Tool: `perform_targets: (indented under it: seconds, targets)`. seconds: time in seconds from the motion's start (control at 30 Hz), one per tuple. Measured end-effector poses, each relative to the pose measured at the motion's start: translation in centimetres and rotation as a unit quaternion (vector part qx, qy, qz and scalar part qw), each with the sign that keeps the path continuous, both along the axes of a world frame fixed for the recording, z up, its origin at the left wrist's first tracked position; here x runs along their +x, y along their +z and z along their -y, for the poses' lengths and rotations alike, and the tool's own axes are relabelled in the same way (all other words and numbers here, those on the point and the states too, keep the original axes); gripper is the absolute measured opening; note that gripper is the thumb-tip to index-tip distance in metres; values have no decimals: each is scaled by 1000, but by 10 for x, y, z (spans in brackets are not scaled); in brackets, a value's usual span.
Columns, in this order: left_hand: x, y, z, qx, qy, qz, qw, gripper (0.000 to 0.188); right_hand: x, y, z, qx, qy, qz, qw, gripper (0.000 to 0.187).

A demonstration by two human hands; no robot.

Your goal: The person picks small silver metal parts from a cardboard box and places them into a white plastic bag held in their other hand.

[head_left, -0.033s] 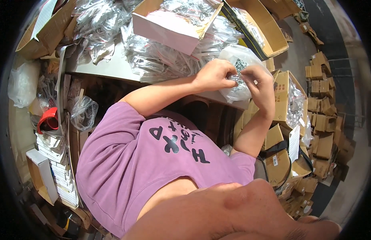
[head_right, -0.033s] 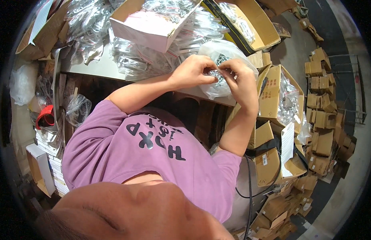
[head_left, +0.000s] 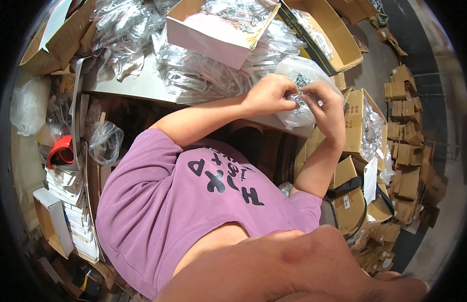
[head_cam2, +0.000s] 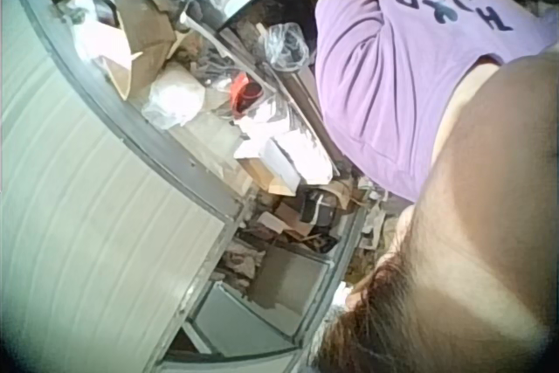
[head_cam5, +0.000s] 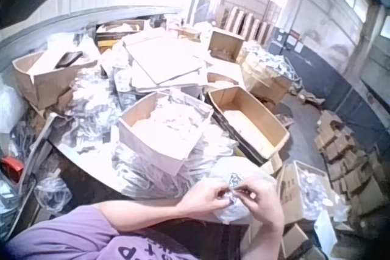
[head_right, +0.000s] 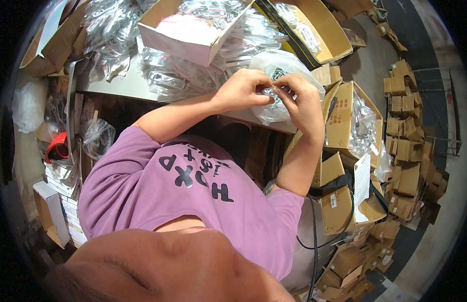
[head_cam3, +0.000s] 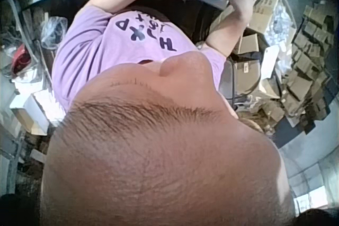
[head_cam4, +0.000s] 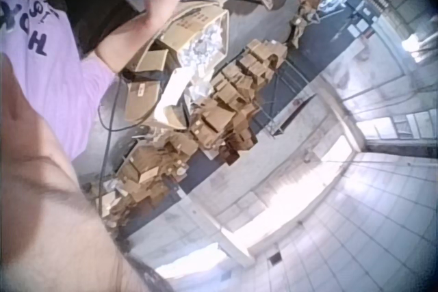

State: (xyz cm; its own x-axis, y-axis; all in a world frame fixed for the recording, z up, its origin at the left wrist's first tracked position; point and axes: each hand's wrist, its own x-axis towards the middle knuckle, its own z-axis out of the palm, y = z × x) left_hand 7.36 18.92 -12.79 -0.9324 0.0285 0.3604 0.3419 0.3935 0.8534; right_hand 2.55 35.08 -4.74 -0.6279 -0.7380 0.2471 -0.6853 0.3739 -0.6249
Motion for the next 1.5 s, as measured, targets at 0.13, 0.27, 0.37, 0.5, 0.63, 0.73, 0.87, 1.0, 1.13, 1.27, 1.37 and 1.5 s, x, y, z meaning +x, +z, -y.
perform_targets:
  seconds: [0.13, 0.27, 0.37, 0.5, 0.63, 0.73, 0.87, 1.0, 1.13, 1.27, 1.37, 1.5]
  targets:
    - [0, 4, 2, 11, -1, 0, 1000, 33, -1, -2, -8, -22, -16, 56, 998, 17]
    - [-1, 10, 8, 37, -58, 18, 997, 30, 4, 5, -10, -10, 13, 44, 999, 19]
    - [-5, 10, 11, 90, -105, 69, 988, 33, 7, 7, -6, 10, 45, 6, 999, 21]
    - [-7, 10, 13, 191, -163, 103, 962, 33, 4, 4, -9, -6, 56, -27, 998, 19]
    - [-15, 7, 11, 184, -135, 68, 971, 27, -2, -3, -7, -13, 15, 12, 1000, 14]
    - [-12, 1, 8, 146, -80, 26, 986, 22, -6, -13, -11, -6, 15, 4, 1000, 14]
    - [-9, -3, 7, 162, -59, -12, 985, 19, -5, -17, -12, 39, -7, 32, 999, 16]
    - [-5, -2, 6, 125, -63, -4, 990, 21, -9, -29, -13, 118, -90, 3, 989, 21]
    - [-5, -3, 5, 108, -58, 8, 992, 21, -11, -32, -6, 230, -98, -58, 966, 22]
    - [-6, 1, 4, 107, -27, -22, 994, 18, -12, -30, -5, 181, -84, -40, 979, 19]
    - [-9, 1, 4, 102, -12, -13, 995, 19, -11, -30, -4, 156, -82, -20, 984, 19]
    - [-11, 7, 6, 82, -5, 4, 997, 23, -10, -28, -9, 54, -84, 30, 995, 16]
